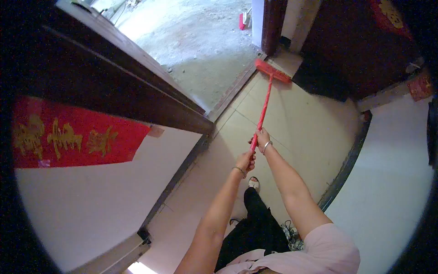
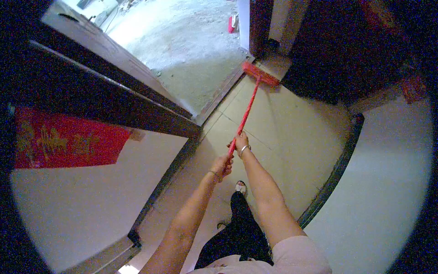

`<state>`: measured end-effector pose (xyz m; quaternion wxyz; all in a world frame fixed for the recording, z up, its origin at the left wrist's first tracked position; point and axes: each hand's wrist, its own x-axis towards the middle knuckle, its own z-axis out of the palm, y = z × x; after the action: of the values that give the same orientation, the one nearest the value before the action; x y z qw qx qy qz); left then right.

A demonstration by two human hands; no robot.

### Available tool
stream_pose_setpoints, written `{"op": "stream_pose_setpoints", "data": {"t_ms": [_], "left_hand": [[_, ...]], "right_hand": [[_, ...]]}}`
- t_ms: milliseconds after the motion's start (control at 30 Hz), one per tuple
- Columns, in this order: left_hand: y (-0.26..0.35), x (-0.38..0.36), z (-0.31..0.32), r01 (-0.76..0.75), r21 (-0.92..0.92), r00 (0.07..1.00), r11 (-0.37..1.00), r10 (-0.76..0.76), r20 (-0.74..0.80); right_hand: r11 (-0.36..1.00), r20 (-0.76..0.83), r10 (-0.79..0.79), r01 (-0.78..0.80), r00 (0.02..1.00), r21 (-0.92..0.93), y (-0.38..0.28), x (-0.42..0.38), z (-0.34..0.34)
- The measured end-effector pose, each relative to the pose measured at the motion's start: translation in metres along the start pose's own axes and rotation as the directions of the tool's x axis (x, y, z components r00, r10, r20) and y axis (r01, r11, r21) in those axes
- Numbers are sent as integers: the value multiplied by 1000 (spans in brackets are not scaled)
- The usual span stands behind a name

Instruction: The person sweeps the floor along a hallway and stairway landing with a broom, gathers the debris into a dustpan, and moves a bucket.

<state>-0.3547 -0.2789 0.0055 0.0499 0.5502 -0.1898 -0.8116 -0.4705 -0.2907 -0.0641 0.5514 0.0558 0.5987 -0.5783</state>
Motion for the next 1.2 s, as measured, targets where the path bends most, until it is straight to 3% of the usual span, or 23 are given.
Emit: {"op": "stream_pose_setpoints", "data": {"t_ms": [100,167,233,367,467,567,600,633,667,733,800,867,967,1000,1067,1133,1200], "left_hand": [[-30,-3,16,85,-360,996,929,-75,42],[-39,-4,36,71,-470,997,880,-59,40],[-35,-24,56,49,-548,999,835,-48,17],[-59,-64,98,19,-605,988,796,-107,-110],[-44,-103,101,0,-596,988,803,-94,-126],[-53,-145,111,60,-712,955,700,-249,-164],[-48,-158,124,30,-708,960,706,-219,-177],[-68,-208,96,-2,-683,970,730,-166,-180],[-110,-206,64,-72,-607,962,792,-105,-251],[-189,-227,5,-115,-450,939,885,-52,-341],[-217,-261,-17,-77,-273,904,959,-48,-426],[-258,-274,-48,-113,-280,922,953,-5,-387],[-275,-241,-59,-143,-228,942,963,62,-331],[-269,-223,-54,-157,-210,944,965,84,-320],[-247,-174,-34,-168,6,934,986,162,-319],[-231,-133,-24,-248,33,949,968,250,-190],[-222,-69,-20,-311,72,937,948,318,-145]], "right_hand": [[976,86,152,-136,985,-169,6,15,-25],[939,68,216,-187,974,-289,-3,26,-36],[918,61,306,-277,950,-283,-12,13,-43],[901,80,330,-288,941,-326,-19,-11,-62],[863,60,444,-408,894,-297,-13,-29,-61],[755,128,655,-638,745,-151,17,-50,-83],[695,174,717,-712,675,-98,34,-60,-91],[654,227,745,-754,627,-67,68,-91,-83],[648,262,749,-756,609,-97,103,-105,-80],[691,279,720,-689,635,-217,130,-167,-60],[732,268,680,-615,682,-294,145,-219,-42],[748,248,657,-576,712,-329,190,-249,-40],[881,328,474,-443,817,-168,209,-225,-59],[899,181,427,-394,886,-189,206,-209,-59],[929,124,129,-76,984,-362,196,-154,-76],[997,215,50,-62,975,51,224,-49,-117],[999,147,19,-13,989,-41,166,-22,-113]]}}
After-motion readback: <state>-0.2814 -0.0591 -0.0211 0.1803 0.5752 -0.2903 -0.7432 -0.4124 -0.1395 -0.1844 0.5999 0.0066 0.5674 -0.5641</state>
